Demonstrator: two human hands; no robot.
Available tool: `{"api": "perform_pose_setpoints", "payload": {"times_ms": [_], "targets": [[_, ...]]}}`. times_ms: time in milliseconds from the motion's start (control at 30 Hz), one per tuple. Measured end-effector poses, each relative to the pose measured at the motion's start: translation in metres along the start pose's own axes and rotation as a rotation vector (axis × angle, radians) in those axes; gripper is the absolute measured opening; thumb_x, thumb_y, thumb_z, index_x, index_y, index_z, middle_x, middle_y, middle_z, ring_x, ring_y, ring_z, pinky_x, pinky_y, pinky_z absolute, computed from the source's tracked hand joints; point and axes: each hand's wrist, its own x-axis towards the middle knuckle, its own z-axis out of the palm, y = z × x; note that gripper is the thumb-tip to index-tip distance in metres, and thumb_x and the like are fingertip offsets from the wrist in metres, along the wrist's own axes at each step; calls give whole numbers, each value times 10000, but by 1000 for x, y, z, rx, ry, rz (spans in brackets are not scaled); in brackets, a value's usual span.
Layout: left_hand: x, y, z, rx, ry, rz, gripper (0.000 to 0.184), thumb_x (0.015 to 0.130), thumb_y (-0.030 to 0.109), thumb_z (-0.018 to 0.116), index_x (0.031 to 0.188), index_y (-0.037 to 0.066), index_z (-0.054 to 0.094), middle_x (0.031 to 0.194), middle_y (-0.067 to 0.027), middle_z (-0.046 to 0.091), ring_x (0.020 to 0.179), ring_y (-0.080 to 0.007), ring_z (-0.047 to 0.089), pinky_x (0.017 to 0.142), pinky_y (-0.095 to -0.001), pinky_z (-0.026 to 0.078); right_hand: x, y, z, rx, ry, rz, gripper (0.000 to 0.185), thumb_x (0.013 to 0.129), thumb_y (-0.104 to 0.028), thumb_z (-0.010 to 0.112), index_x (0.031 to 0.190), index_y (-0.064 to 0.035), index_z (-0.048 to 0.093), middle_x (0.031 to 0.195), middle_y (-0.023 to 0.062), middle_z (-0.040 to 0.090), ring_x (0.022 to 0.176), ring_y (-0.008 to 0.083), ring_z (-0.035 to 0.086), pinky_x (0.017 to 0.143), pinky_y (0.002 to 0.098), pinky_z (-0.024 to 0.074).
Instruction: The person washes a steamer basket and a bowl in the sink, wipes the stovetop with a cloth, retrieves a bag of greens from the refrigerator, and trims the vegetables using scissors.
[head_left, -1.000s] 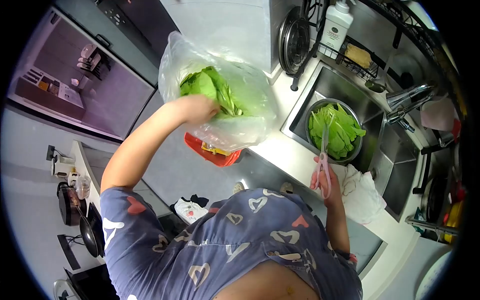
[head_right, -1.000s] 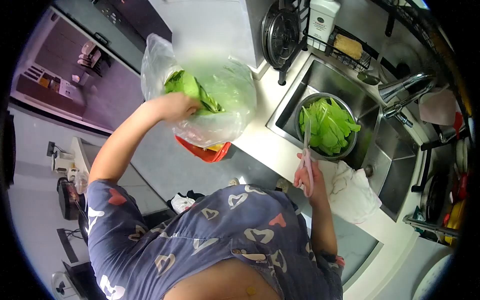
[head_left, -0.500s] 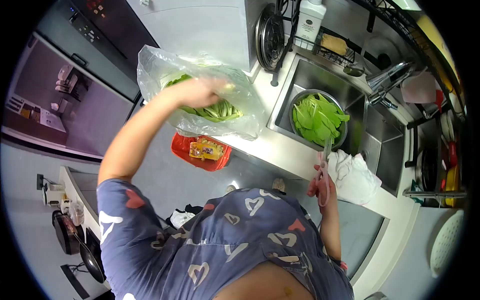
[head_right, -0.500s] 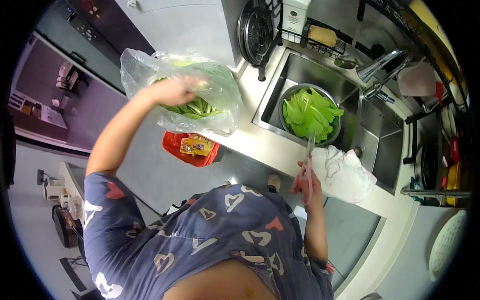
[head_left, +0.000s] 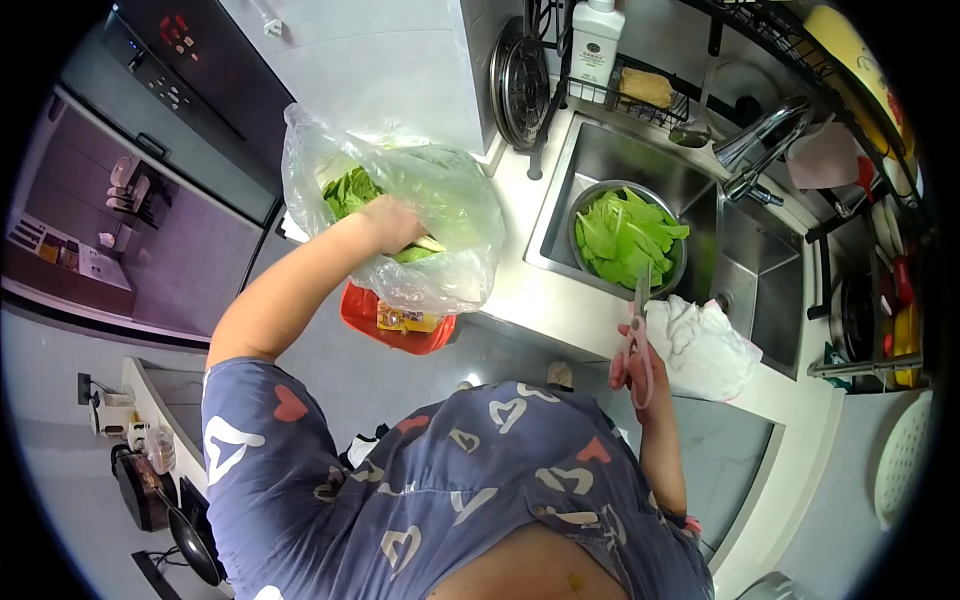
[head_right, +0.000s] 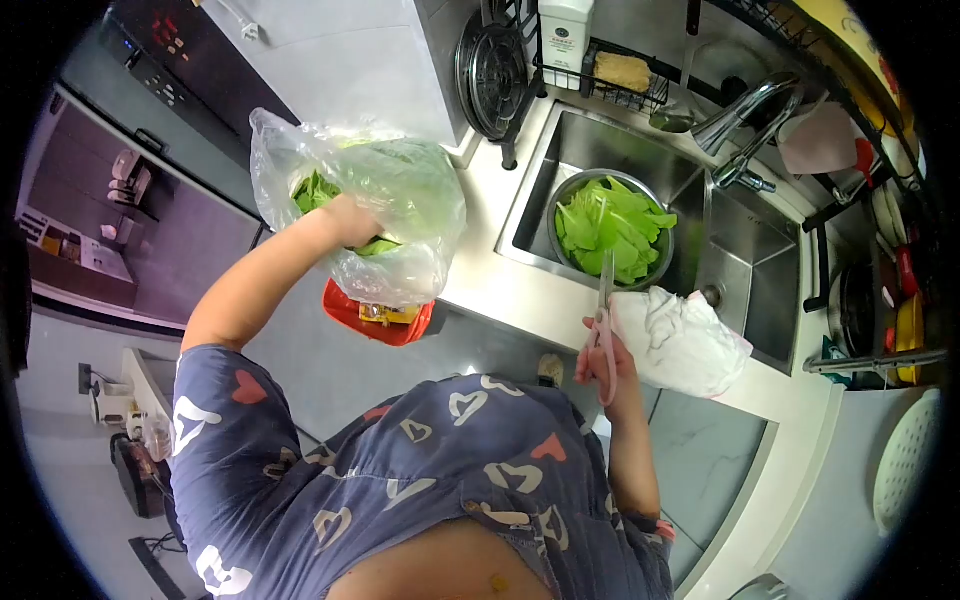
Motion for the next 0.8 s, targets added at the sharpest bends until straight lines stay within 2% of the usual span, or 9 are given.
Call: {"api": "perform_pose_setpoints", "payload": {"times_ms": [133,167,333,400,433,533,600,733,800], "targets": [[-11,-7,-35,-82,-75,-125,252,796,231,638,1017,129,705,958,-140,692,952,-299,662,836,-406,522,0,6,-8,-43,-9,-18,586,922,-328,565,1356,38,418,739,44,547,623,126,529,587,249,420],[-14,-10,-44,-160,19,-88,316,775,276,701,1048,117,701,1016,-158,686,980,-331,642,874,-401,506,0,9,-9,-55,-14,-22,602,919,-343,568,1357,41,413,738,47,548,624,128,531,588,249,421],[-23,-37,-66,-458,-46,-223,477,740,341,777,1119,73,668,1053,-186,672,994,-340,632,884,-413,484,-1,13,-13,-42,-10,15,628,918,-372,567,1358,46,405,733,53,547,625,131,533,582,251,422],[-31,-36,-87,-351,491,38,479,777,339,755,1137,45,640,1002,-171,682,928,-309,637,849,-387,489,0,15,-16,-51,-16,3,619,924,-364,565,1360,45,403,732,50,542,622,130,531,577,253,422],[-37,-30,-101,-351,489,37,479,777,339,755,1137,45,640,1002,-171,682,928,-309,637,849,-387,489,1,15,-17,-48,-17,4,619,924,-364,565,1360,45,403,732,50,542,622,130,531,577,253,422],[-60,-3,-144,-874,303,-237,348,857,172,705,1151,33,581,898,-76,659,798,-162,589,791,-291,485,4,15,-17,-4,-1,-7,625,923,-371,577,1358,44,409,735,46,539,624,128,528,578,252,424],[-80,10,-152,-846,232,-303,305,858,134,708,1105,9,581,899,-68,657,834,-114,585,806,-296,485,5,15,-17,-16,-3,0,638,919,-390,590,1354,45,419,739,43,538,627,125,524,580,251,425],[-111,17,-141,-896,591,-296,261,917,153,645,1126,34,545,1127,-109,631,1033,-175,586,912,-332,466,11,14,-13,-18,-23,13,633,918,-387,595,1350,43,427,737,40,537,625,122,523,581,252,426],[-116,21,-139,-1530,1005,-171,281,945,185,605,1168,69,479,1269,-189,571,1143,-257,565,975,-378,459,15,12,-9,-104,-77,14,755,902,-542,571,1368,27,402,737,41,528,628,125,525,571,244,414]]}}
